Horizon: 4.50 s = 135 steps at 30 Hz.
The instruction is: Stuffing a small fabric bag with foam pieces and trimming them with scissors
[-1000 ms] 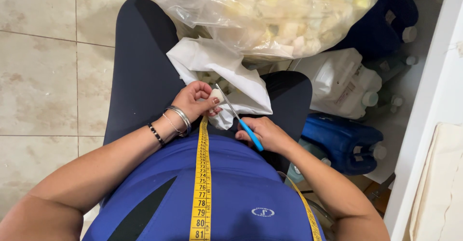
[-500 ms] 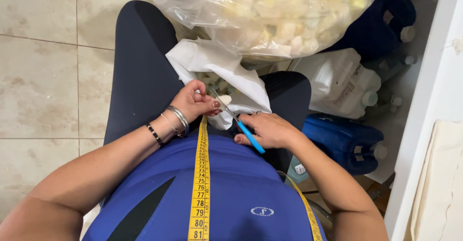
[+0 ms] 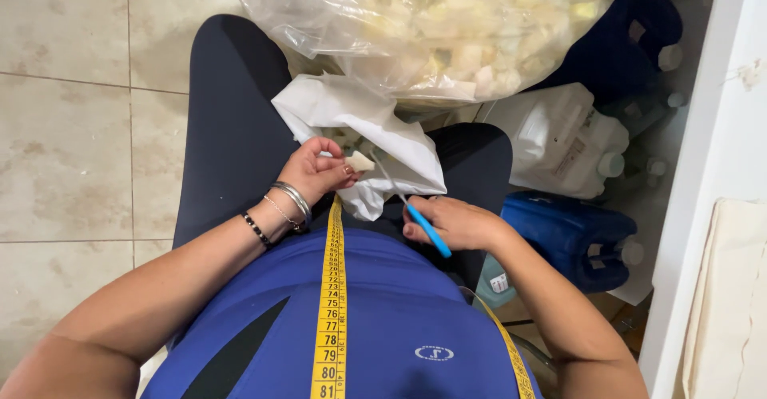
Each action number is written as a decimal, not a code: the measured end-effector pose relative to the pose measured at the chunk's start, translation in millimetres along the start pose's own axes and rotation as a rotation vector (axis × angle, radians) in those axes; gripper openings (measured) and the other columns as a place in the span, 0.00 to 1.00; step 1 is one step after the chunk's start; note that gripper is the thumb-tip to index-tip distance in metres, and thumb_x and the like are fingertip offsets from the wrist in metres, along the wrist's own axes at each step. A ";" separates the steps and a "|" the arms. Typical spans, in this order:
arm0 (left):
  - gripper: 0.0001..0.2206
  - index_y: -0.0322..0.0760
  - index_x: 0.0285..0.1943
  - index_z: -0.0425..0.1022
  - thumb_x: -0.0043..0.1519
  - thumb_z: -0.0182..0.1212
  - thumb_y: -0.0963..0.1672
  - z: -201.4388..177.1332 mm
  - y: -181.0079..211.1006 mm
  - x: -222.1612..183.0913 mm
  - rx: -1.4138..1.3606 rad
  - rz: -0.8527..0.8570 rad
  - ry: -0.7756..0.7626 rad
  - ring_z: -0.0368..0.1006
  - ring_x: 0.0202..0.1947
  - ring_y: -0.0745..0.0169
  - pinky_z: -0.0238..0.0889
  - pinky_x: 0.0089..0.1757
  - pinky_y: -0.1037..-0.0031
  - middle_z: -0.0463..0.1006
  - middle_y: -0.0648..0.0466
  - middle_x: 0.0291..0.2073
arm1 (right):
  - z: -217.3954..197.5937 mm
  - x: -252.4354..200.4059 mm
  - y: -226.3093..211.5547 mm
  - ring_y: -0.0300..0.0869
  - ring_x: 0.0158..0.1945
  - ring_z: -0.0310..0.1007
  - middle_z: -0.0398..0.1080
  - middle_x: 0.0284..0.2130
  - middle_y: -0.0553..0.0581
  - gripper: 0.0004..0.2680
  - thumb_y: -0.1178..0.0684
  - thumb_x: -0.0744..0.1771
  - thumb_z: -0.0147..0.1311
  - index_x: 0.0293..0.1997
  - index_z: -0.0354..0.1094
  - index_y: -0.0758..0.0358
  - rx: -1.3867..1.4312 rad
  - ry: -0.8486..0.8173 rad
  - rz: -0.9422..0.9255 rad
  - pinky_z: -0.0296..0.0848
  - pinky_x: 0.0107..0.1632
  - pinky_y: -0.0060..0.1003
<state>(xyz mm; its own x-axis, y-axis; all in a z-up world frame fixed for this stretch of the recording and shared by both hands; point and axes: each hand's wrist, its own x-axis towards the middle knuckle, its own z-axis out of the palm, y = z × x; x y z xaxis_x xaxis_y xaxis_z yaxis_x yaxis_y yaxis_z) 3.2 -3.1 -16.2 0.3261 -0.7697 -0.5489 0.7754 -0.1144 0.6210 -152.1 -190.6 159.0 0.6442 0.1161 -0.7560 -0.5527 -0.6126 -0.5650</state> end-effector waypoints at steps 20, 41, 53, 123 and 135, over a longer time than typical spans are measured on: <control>0.07 0.49 0.41 0.70 0.61 0.62 0.48 29.2 43.3 -15.6 1.075 0.313 0.134 0.85 0.32 0.60 0.73 0.36 0.69 0.86 0.58 0.27 | -0.6 -24.8 14.0 0.38 0.36 0.77 0.75 0.30 0.49 0.13 0.35 0.69 0.43 0.40 0.61 0.53 0.090 0.004 -0.082 0.68 0.38 0.35; 0.38 0.54 0.73 0.59 0.54 0.69 0.34 246.1 274.4 241.2 1.941 0.241 -0.087 0.58 0.66 0.44 0.73 0.52 0.52 0.53 0.51 0.72 | 24.8 -1.1 84.9 0.36 0.35 0.77 0.78 0.29 0.49 0.25 0.26 0.64 0.47 0.47 0.70 0.62 0.707 0.980 -0.431 0.74 0.43 0.33; 0.20 0.36 0.51 0.77 0.55 0.57 0.28 226.1 281.2 256.6 1.845 0.742 0.015 0.68 0.58 0.35 0.73 0.54 0.59 0.64 0.36 0.67 | 24.8 -4.6 87.9 0.34 0.31 0.72 0.75 0.28 0.50 0.27 0.25 0.63 0.48 0.50 0.67 0.64 0.865 0.930 -0.505 0.71 0.34 0.29; 0.08 0.31 0.47 0.78 0.63 0.61 0.42 21.7 12.6 1.6 0.445 -0.165 0.071 0.79 0.21 0.57 0.78 0.20 0.75 0.81 0.37 0.29 | -25.5 12.0 -37.2 0.62 0.50 0.75 0.77 0.33 0.63 0.23 0.21 0.63 0.40 0.44 0.68 0.48 -0.212 -0.129 0.228 0.71 0.54 0.56; 0.10 0.29 0.45 0.78 0.61 0.67 0.44 28.5 24.8 -1.9 0.480 -0.160 0.150 0.79 0.21 0.52 0.77 0.17 0.72 0.80 0.34 0.29 | 5.7 18.6 16.5 0.50 0.41 0.80 0.77 0.21 0.50 0.18 0.26 0.65 0.48 0.35 0.69 0.48 0.060 0.032 0.180 0.75 0.47 0.46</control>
<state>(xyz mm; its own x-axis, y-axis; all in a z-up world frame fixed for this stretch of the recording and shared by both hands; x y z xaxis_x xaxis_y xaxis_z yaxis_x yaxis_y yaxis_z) 6.4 -22.3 16.2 0.3249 -0.6243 -0.7104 0.4989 -0.5250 0.6896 -152.2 -194.1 133.7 0.5478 -0.0167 -0.8365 -0.6904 -0.5737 -0.4407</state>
